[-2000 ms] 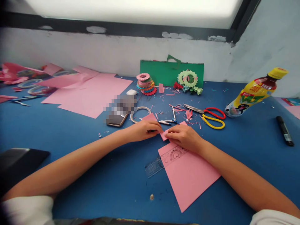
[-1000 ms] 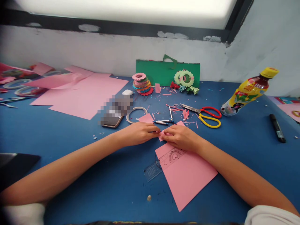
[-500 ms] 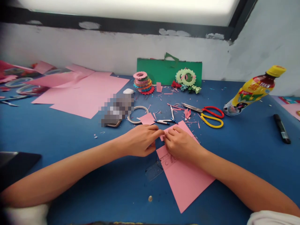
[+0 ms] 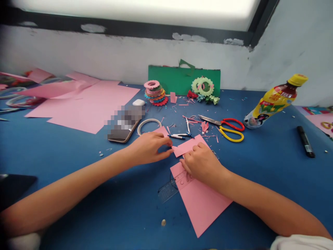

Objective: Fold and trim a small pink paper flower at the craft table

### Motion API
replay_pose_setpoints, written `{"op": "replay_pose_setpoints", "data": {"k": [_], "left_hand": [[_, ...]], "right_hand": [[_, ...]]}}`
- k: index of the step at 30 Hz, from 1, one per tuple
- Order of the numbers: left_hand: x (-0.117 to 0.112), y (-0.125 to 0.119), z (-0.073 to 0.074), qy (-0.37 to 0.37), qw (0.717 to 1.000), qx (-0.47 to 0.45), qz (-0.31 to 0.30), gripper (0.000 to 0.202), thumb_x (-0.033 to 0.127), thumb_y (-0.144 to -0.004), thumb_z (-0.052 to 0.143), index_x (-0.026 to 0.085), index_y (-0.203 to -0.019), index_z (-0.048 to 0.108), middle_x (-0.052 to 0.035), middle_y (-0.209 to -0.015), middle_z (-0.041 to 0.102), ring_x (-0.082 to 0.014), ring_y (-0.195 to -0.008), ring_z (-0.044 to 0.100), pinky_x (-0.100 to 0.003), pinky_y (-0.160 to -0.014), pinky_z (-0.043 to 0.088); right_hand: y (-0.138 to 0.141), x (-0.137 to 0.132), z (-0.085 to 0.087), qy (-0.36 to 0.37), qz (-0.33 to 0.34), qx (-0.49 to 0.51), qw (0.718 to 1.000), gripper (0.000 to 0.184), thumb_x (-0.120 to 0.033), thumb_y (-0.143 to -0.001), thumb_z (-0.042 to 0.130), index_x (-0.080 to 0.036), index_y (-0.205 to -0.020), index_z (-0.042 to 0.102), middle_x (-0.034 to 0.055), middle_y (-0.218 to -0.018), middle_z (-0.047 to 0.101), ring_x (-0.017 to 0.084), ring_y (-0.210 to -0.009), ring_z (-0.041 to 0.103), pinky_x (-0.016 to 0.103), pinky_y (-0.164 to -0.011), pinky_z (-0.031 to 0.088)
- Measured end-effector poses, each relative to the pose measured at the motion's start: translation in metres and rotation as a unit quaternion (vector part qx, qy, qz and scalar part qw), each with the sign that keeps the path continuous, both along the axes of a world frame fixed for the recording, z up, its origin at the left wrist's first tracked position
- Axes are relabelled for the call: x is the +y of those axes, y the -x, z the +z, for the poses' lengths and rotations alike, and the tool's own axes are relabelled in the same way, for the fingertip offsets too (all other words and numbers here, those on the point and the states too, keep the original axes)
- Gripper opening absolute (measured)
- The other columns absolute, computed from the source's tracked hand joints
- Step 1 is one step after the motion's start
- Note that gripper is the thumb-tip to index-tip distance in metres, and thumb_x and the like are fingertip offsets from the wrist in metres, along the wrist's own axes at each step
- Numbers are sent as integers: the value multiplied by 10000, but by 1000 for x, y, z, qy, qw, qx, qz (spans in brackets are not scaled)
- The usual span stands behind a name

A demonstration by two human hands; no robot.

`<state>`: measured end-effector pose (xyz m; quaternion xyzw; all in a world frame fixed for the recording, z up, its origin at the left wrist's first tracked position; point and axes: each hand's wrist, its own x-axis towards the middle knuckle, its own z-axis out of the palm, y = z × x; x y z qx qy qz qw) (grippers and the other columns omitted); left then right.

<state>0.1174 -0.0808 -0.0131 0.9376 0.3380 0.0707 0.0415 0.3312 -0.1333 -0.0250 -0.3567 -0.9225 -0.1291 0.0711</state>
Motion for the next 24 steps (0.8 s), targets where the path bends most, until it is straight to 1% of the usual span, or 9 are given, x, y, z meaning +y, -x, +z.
{"op": "replay_pose_setpoints", "data": {"k": [2, 4, 7, 9, 12, 15, 18, 21, 24], "left_hand": [[1, -4, -9, 6, 999, -43, -12, 302, 433, -849, 513, 169, -952, 615, -76, -880, 661, -217, -839, 622, -298, -701, 456], [2, -6, -17, 23, 997, -74, -14, 315, 444, -844, 535, 166, -977, 603, -79, -945, 644, -216, -876, 608, -297, -717, 455], [4, -6, -22, 74, 992, -101, 3, 267, 408, -815, 592, 173, -940, 603, -58, -905, 631, -197, -834, 596, -277, -678, 446], [6, -5, -22, 108, 987, -115, 11, 197, 344, -797, 619, 168, -885, 605, -45, -858, 625, -181, -789, 585, -260, -643, 435], [6, -4, -20, 147, 978, -145, 9, 76, 229, -818, 569, 165, -832, 606, -26, -813, 629, -152, -744, 578, -238, -621, 424], [3, -6, -17, 165, 971, -175, 15, 79, 194, -831, 531, 167, -823, 604, -18, -799, 647, -136, -716, 581, -232, -622, 431], [-3, -9, -15, 132, 974, -182, 19, 81, 215, -827, 536, 166, -833, 601, -30, -813, 661, -146, -721, 591, -244, -627, 439], [-10, -11, -14, 67, 982, -174, -18, 110, 226, -834, 522, 167, -841, 615, -45, -803, 675, -167, -743, 612, -277, -674, 447], [-16, -14, -16, 6, 981, -189, -45, 103, 198, -810, 530, 168, -795, 627, -49, -769, 689, -174, -735, 629, -295, -701, 448]], "right_hand": [[-1, 8, -6, 22, -19, 57, 998, 289, -260, -901, 451, -165, -678, 608, 62, -646, 622, 175, -660, 558, 334, -655, 368], [-2, 17, -13, 67, -51, 121, 989, 232, -287, -899, 470, -171, -773, 626, 55, -768, 634, 164, -743, 571, 295, -664, 396], [-4, 24, -20, 134, -82, 185, 970, 198, -322, -870, 526, -186, -970, 629, 62, -973, 613, 164, -839, 573, 271, -680, 440], [-3, 25, -22, 157, -74, 210, 962, 217, -305, -859, 542, -190, -1024, 624, 71, -1047, 591, 171, -878, 570, 285, -717, 462], [-2, 25, -23, 176, -50, 248, 951, 173, -240, -860, 533, -187, -988, 636, 67, -1021, 602, 168, -895, 574, 299, -765, 473], [-2, 25, -21, 190, -45, 284, 939, 121, -196, -852, 535, -188, -905, 644, 51, -954, 627, 152, -853, 587, 285, -749, 474], [-1, 24, -17, 199, -50, 316, 926, 103, -190, -843, 542, -190, -866, 642, 38, -918, 637, 134, -801, 594, 264, -712, 470], [1, 20, -12, 205, -34, 347, 915, 85, -184, -829, 555, -192, -853, 636, 31, -894, 637, 129, -790, 594, 256, -708, 469], [5, 14, -10, 204, -13, 372, 905, 64, -161, -805, 563, -192, -801, 619, 24, -849, 630, 132, -784, 584, 256, -714, 465]]}}
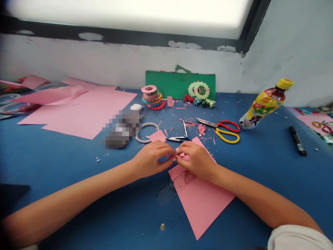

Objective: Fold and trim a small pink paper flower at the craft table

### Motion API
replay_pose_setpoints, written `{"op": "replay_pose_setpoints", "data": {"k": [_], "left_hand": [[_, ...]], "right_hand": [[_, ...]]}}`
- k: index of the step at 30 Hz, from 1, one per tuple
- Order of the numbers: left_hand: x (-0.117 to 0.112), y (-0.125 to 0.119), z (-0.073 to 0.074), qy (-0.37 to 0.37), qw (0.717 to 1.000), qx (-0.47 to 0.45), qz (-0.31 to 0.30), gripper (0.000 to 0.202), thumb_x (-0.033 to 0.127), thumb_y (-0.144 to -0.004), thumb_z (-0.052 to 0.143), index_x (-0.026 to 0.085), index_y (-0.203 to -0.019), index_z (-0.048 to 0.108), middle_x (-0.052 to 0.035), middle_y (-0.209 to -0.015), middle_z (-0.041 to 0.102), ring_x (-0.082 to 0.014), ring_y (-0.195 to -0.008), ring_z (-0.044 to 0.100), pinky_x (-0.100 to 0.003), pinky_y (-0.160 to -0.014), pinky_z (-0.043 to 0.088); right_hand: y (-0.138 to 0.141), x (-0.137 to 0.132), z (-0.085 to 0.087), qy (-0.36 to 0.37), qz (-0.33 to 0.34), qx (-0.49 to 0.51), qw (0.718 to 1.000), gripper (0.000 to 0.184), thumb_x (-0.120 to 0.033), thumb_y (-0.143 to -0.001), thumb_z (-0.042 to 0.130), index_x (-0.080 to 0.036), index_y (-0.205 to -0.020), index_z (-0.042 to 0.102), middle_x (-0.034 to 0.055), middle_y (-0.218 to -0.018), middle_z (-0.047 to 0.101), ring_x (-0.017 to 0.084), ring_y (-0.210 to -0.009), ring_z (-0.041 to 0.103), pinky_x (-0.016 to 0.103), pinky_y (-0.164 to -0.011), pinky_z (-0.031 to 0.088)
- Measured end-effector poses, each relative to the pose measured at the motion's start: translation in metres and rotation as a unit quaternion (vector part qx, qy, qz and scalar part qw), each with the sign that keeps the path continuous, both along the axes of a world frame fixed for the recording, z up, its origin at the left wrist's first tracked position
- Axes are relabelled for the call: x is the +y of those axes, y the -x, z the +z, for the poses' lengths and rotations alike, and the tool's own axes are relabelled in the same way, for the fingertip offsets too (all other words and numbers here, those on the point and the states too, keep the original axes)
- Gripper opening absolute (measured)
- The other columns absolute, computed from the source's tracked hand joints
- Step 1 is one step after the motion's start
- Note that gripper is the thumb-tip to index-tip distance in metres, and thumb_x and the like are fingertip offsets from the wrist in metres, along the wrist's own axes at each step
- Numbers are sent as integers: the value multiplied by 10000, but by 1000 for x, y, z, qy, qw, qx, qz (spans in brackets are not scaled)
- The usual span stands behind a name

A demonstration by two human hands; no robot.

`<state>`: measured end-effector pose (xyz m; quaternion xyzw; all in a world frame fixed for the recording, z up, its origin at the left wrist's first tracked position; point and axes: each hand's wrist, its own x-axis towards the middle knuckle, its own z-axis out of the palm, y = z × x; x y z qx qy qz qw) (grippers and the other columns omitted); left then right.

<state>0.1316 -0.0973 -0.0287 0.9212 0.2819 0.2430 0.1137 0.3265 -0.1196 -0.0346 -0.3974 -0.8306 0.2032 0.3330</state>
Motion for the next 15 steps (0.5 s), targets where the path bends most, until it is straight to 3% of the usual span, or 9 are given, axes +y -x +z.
{"op": "replay_pose_setpoints", "data": {"k": [7, 12, 15], "left_hand": [[4, 4, 13, -36, 998, -43, 29, 87, 181, -772, 563, 170, -733, 640, -25, -711, 689, -159, -685, 623, -280, -691, 470], [25, 19, 22, -58, 991, -52, 109, 109, 190, -790, 554, 168, -768, 658, -29, -736, 691, -159, -700, 614, -284, -706, 480], [25, 21, 21, -22, 997, -32, 71, 148, 244, -830, 551, 165, -859, 673, -45, -829, 714, -165, -759, 645, -274, -710, 489]], "right_hand": [[1, -4, 8, -36, -32, 55, 997, 78, -178, -787, 571, -191, -711, 584, 7, -771, 606, 113, -685, 544, 253, -660, 448], [-5, 3, 13, -36, -70, 78, 994, 78, -149, -754, 581, -190, -688, 583, 1, -758, 594, 99, -633, 516, 246, -614, 437], [-7, 5, 12, -35, -67, 72, 995, 65, -167, -772, 572, -191, -720, 602, 8, -784, 607, 101, -651, 531, 247, -629, 447]]}}
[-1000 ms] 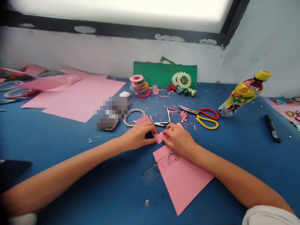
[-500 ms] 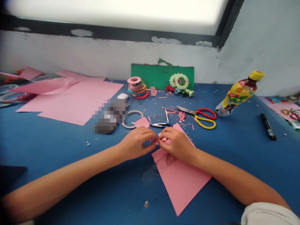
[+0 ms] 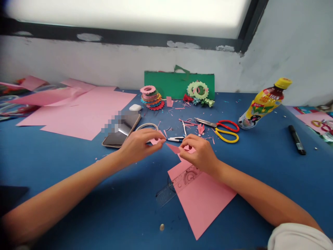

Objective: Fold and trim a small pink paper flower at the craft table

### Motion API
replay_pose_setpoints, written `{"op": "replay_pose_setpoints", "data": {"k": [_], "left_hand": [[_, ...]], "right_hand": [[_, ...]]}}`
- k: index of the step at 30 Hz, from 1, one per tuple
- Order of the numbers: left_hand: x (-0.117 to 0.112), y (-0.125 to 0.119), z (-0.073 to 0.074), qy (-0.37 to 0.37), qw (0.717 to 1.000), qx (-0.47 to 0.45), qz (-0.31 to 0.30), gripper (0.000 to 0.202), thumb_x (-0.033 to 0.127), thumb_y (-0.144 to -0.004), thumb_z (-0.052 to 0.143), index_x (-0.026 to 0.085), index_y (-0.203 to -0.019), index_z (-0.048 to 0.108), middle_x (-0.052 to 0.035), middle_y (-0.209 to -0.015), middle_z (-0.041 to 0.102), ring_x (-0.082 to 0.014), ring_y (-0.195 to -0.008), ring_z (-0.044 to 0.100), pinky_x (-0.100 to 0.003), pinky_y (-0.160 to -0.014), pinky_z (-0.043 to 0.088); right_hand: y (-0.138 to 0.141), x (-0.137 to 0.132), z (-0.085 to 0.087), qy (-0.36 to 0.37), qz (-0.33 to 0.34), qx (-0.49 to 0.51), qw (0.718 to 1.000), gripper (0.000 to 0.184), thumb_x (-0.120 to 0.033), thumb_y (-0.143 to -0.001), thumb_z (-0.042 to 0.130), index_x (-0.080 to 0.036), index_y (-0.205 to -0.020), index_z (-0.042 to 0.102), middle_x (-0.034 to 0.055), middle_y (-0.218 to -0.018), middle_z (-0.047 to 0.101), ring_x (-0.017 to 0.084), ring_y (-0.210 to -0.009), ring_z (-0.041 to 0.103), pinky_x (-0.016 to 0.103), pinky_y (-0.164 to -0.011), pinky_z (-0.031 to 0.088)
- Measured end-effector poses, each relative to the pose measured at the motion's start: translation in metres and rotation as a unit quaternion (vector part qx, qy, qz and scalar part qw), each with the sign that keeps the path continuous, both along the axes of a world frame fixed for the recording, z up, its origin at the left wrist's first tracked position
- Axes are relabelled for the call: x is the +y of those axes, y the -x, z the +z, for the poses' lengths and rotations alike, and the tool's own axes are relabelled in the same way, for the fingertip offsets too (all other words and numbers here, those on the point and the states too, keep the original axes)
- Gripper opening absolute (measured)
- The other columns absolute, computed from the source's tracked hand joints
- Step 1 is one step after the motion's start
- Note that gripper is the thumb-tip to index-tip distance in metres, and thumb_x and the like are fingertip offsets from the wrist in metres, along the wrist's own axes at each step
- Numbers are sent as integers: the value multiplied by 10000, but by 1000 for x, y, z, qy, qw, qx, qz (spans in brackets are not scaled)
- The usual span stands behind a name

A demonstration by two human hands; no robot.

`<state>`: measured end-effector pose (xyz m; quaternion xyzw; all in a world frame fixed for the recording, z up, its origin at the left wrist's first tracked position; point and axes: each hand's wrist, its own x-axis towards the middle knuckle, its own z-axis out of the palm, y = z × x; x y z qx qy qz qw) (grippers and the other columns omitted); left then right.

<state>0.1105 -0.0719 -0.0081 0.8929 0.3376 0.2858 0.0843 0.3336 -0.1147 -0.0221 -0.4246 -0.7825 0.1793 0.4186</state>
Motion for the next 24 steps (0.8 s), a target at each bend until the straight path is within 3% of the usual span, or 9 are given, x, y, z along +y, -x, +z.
{"op": "replay_pose_setpoints", "data": {"k": [4, 8, 11, 17, 24], "left_hand": [[-11, -5, -3, 24, 994, 16, -105, 194, 251, -855, 513, 168, -903, 682, -49, -847, 729, -155, -745, 672, -239, -647, 492], [-18, -7, -4, 38, 997, -17, -70, 224, 265, -839, 533, 157, -975, 674, -49, -791, 723, -136, -649, 655, -221, -583, 481], [-17, -8, -9, -4, 999, -10, -49, 192, 249, -869, 518, 160, -889, 687, -29, -678, 698, -110, -554, 615, -203, -534, 447], [-25, -15, -16, -104, 990, 18, -93, 240, 230, -915, 465, 128, -785, 639, -40, -649, 674, -123, -566, 619, -218, -543, 458], [-30, -15, -11, -132, 984, 35, -115, 203, 196, -918, 456, 129, -794, 601, -34, -667, 661, -117, -580, 600, -215, -564, 464]], "right_hand": [[-1, 2, -2, -22, 7, -19, 1000, 64, -163, -783, 565, -189, -748, 611, 12, -801, 609, 106, -688, 551, 250, -663, 458], [-2, 3, -1, -47, 6, -42, 998, 63, -170, -793, 566, -187, -772, 623, 21, -811, 612, 119, -724, 567, 262, -694, 462], [-2, 3, -2, -58, 10, -65, 996, 68, -193, -808, 567, -185, -788, 632, 27, -815, 623, 126, -737, 575, 272, -715, 463], [2, 0, -8, -123, 26, -113, 986, 67, -226, -814, 591, -183, -821, 641, 35, -852, 664, 155, -812, 602, 305, -760, 432], [3, 0, -5, -133, 26, -115, 984, 40, -158, -754, 595, -189, -730, 603, 0, -797, 673, 141, -756, 603, 309, -757, 384]]}}
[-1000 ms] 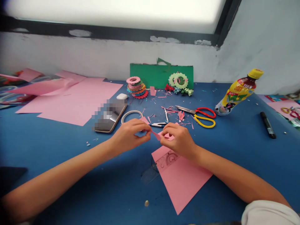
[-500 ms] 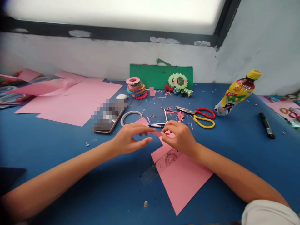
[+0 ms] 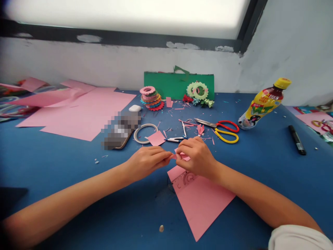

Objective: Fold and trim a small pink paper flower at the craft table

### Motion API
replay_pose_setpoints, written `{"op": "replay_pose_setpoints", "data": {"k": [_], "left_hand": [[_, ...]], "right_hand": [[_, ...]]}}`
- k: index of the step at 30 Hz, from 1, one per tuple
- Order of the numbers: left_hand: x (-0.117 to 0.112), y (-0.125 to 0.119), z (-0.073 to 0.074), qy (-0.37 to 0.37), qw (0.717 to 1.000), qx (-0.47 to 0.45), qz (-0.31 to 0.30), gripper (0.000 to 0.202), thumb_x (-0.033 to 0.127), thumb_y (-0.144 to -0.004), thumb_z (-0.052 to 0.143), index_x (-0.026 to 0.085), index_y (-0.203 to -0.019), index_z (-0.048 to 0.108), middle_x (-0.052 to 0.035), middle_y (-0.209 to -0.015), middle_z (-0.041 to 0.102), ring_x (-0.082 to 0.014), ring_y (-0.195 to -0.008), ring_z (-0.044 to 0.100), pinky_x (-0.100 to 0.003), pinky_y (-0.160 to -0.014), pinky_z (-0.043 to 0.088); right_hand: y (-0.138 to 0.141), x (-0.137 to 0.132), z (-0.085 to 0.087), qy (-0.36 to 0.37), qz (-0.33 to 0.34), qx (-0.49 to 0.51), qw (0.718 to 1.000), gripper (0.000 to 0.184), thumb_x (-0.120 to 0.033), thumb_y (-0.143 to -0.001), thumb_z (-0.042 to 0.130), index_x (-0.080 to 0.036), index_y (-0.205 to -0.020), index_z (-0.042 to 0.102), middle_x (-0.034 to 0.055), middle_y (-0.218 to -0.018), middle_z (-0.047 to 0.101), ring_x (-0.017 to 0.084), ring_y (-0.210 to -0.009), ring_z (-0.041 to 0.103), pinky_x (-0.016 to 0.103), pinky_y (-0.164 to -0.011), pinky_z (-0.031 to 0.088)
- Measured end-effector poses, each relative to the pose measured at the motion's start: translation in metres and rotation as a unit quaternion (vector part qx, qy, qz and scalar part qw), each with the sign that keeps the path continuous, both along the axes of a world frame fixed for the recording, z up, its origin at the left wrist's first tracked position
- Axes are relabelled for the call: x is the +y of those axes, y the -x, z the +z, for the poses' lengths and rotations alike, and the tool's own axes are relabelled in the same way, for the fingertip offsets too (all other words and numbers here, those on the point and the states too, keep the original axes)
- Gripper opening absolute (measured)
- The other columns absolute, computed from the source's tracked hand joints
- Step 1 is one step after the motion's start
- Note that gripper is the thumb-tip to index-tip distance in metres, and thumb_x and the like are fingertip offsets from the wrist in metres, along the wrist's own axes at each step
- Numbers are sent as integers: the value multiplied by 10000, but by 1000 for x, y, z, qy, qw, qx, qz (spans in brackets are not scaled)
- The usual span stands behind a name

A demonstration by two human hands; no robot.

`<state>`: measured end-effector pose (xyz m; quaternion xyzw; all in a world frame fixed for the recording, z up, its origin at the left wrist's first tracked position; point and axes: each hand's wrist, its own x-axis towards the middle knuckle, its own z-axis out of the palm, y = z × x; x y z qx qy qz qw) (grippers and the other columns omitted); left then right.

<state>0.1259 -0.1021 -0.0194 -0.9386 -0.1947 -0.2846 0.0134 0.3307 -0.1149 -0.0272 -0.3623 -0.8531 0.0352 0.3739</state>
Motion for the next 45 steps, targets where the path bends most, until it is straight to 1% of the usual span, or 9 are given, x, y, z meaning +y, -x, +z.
{"op": "replay_pose_setpoints", "data": {"k": [8, 11, 15, 18, 21, 27, 34, 41, 45], "left_hand": [[24, 11, -11, 31, 998, -35, 45, 163, 205, -890, 514, 131, -822, 642, -37, -685, 667, -113, -594, 597, -204, -581, 449], [28, 13, -11, 72, 991, -84, 72, 159, 210, -870, 539, 138, -803, 664, -34, -681, 679, -99, -574, 583, -185, -551, 436], [26, 10, -8, 179, 965, -157, 109, 172, 215, -847, 564, 129, -761, 686, -15, -605, 661, -75, -495, 537, -167, -492, 415], [24, 7, -10, 236, 950, -172, 111, 169, 219, -841, 571, 133, -752, 687, -11, -611, 674, -76, -494, 554, -161, -472, 423], [22, 5, -14, 208, 961, -152, 96, 131, 204, -843, 569, 141, -832, 683, -32, -717, 711, -91, -553, 609, -166, -504, 474], [20, 6, -17, 18, 997, -71, -12, 242, 220, -827, 601, 196, -1068, 615, -64, -1024, 704, -169, -933, 658, -301, -842, 530], [19, 6, -16, 308, 946, -102, -7, 302, 206, -830, 585, 173, -1130, 581, -73, -986, 703, -147, -851, 667, -193, -586, 519], [22, 2, -18, 393, 907, -126, 89, 166, 247, -842, 537, 140, -872, 660, -14, -732, 672, -88, -582, 570, -179, -514, 444], [18, -2, -16, 425, 896, -73, 111, 187, 251, -829, 538, 130, -705, 607, 40, -563, 530, -61, -487, 435, -168, -450, 339]], "right_hand": [[-17, 21, -1, 77, -49, 32, 995, 86, -141, -766, 552, -188, -703, 586, -2, -773, 637, 134, -757, 570, 310, -768, 360], [-20, 25, -2, 162, -58, 86, 981, 74, -173, -777, 547, -185, -715, 585, 5, -768, 611, 126, -710, 528, 286, -699, 381], [-13, 20, 0, 394, 33, 172, 902, 200, -344, -805, 579, -200, -937, 621, 16, -859, 622, 110, -677, 520, 247, -610, 399], [-6, 14, -1, 490, 66, 195, 847, 285, -445, -812, 572, -183, -895, 649, 13, -763, 627, 90, -600, 493, 231, -557, 382], [-3, 10, -3, 497, 52, 196, 844, 316, -455, -830, 547, -168, -819, 682, 5, -653, 611, 75, -532, 457, 226, -517, 359], [-3, 10, -6, 475, 47, 210, 853, 278, -426, -819, 574, -166, -812, 674, 13, -702, 646, 92, -600, 549, 235, -592, 439], [-8, 17, -12, 445, 79, 152, 879, 177, -340, -811, 593, -190, -836, 683, -10, -684, 640, 96, -622, 559, 229, -589, 437], [-10, 16, -6, 431, 60, 59, 898, 278, -390, -803, 594, -154, -659, 629, -34, -568, 537, 74, -530, 453, 207, -508, 352], [-8, 15, -6, 407, 29, 64, 911, 215, -366, -825, 559, -162, -799, 624, -22, -653, 564, 84, -563, 481, 212, -528, 380]]}}
